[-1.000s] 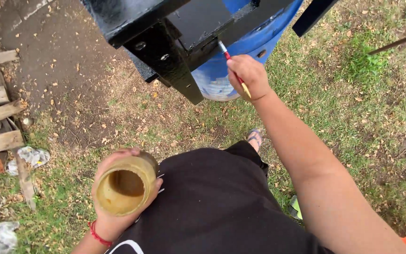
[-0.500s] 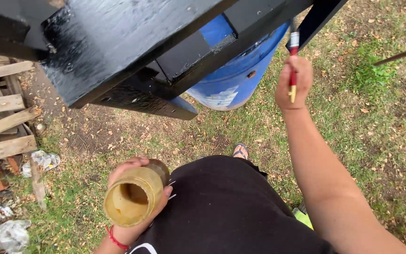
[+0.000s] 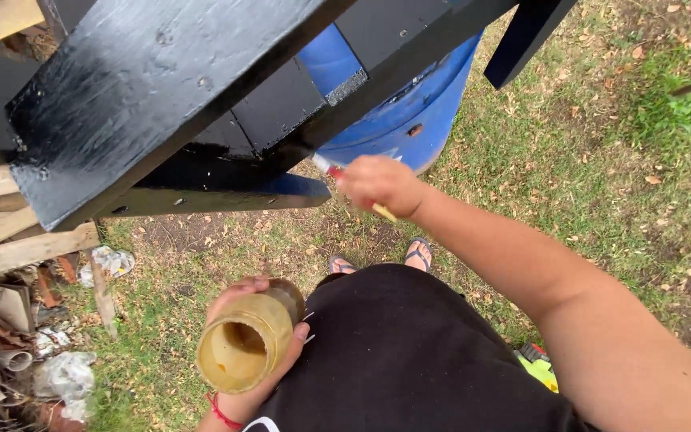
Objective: Painting a wooden structure with black paint using a brush.
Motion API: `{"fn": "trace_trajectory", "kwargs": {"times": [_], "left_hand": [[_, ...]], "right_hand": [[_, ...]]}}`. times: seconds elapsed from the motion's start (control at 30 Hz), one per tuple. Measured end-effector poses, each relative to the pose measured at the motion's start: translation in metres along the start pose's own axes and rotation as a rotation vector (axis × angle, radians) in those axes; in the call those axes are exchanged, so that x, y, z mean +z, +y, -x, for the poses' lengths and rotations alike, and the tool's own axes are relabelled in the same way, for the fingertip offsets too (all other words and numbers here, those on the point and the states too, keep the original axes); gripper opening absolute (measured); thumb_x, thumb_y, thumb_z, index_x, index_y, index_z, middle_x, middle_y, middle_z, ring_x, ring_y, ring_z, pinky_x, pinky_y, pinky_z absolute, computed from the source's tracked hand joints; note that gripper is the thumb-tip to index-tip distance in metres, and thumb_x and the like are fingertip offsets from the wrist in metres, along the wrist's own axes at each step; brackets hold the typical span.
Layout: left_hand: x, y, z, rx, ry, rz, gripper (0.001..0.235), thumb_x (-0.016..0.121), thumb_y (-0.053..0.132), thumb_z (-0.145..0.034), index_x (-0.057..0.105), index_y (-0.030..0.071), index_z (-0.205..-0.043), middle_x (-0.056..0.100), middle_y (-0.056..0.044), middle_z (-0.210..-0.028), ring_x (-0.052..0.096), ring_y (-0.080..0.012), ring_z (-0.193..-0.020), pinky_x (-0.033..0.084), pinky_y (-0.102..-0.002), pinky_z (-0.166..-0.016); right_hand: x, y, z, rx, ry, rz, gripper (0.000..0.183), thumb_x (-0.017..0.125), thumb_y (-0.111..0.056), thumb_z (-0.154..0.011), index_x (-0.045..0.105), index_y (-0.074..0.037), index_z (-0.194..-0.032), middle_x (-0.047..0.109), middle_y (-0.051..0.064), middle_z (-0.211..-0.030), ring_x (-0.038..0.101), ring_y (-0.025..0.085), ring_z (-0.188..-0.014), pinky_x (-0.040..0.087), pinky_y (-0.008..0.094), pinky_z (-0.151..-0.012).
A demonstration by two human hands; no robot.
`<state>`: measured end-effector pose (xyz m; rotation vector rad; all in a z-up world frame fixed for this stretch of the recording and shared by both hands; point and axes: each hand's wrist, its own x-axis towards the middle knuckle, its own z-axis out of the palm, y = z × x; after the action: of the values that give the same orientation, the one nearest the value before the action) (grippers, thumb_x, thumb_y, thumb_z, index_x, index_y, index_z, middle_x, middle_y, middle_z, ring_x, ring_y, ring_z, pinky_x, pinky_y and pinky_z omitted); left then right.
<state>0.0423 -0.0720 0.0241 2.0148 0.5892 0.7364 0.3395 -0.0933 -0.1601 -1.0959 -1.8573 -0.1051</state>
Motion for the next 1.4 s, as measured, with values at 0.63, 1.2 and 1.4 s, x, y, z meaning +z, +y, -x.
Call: {"fn": "trace_trajectory", "kwargs": {"times": [0.63,1.2,1.4], "left_hand": [[-0.005,-0.003,0.001,-0.050,-0.048,-0.102,0.071,0.086,0.023,-0.067,0.048,0.007,-0.125,0.059,-0.008,-0.122,0.062,-0.0207,-0.117,0.045,-0.035,-0.115],[-0.016,-0.016,0.015,-0.095,0.047,-0.078,0.070,0.085,0.028,-0.068,0.045,0.009,-0.123,0.057,-0.008,-0.121,0.060,-0.0206,-0.116,0.045,-0.035,-0.114],[-0.010,-0.015,0.014,-0.095,0.048,-0.120,0.071,0.084,0.032,-0.068,0.043,0.010,-0.123,0.056,-0.007,-0.119,0.061,-0.0199,-0.114,0.046,-0.035,-0.111]], "right_hand": [[-0.084,0.037,0.057,0.471,0.448,0.543,0.037,0.038,-0.006,-0.106,0.045,-0.011,-0.069,0.043,0.000,-0.061,0.039,0.014,-0.053,0.036,0.029,-0.047],[0.027,0.001,-0.010,0.152,0.331,0.120,0.014,0.045,0.003,-0.094,0.053,0.001,-0.106,0.058,0.019,-0.081,0.055,0.031,-0.068,0.049,0.042,-0.064],[0.035,-0.002,-0.013,0.135,0.217,0.064,0.017,0.055,0.007,-0.090,0.054,-0.002,-0.105,0.058,0.012,-0.080,0.051,0.024,-0.066,0.046,0.036,-0.060]]}}
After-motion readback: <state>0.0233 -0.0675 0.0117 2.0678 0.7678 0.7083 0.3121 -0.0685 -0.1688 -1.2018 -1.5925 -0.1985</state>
